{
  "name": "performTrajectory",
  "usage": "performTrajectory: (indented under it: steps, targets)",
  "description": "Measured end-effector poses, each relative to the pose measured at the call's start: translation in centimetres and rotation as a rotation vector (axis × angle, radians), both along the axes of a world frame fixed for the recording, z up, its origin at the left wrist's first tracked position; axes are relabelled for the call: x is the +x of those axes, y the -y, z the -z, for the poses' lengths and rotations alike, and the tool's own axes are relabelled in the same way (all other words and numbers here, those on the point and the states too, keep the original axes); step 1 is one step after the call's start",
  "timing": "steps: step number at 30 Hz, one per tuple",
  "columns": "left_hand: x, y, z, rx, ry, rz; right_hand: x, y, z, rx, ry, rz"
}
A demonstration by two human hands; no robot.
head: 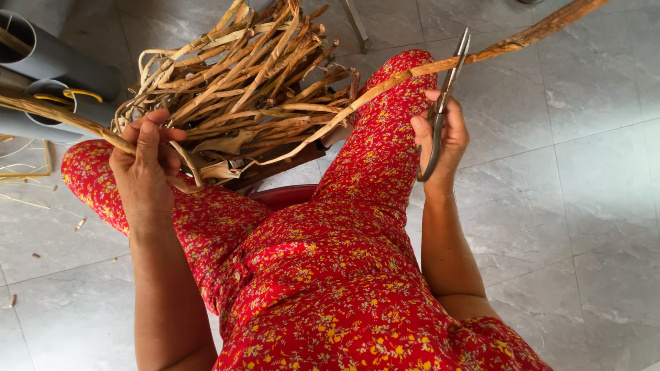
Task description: The person carries a large bundle of dried leaf stalks into a tiled room and sits on a low stool. They hold the bundle on their lap and use scissors to trim and cut the stalks one at a time, setting trimmed pieces back on the pile.
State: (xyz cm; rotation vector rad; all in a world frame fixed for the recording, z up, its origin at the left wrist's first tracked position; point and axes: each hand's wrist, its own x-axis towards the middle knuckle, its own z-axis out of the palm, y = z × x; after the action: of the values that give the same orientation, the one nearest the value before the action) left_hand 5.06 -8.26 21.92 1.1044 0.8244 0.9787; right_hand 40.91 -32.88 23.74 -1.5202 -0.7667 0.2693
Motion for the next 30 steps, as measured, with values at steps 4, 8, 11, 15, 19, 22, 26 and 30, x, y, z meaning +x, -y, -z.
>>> performTrajectory:
  steps: [4,8,11,15,19,22,26,30]
  targets:
    - [-0.1,0.3,0.1,-0.007,-0.034,0.006,0.4,0.2,-0.1,0.035,-0.003,0.014]
    - [-0.1,0.5,0.2,-0.005,-0.065,0.017,0.7,0.4,-0.1,0.039,0.035,0.004]
    - [0.1,0.4,0.4,-0.049,-0.055,0.014,1.2,0.4,0.0,0.057,0.049,-0.017]
    - [-0.4,0.0,1.1,-0.059,-0.062,0.011,3.1,0.5,-0.1,0.127,-0.08,0.042]
    - [-0.7,-0.9,2.6,-0.105,-0.172,-0.004,7.6,2.1,0.1,0.302,-0.133,0.079]
    - [-0.1,-1.7,4.1,-0.142,-0.217,0.01,12.9,3.0,1.1,0.336,-0.134,0.247]
    - [1.2,-2.2,5.7,-0.167,-0.229,0.016,20.8,2.3,3.2,0.475,-0.161,0.268]
    - [3.4,-2.6,7.0,0.032,-0.397,-0.008,26.4,-2.3,5.2,0.486,-0.548,0.353]
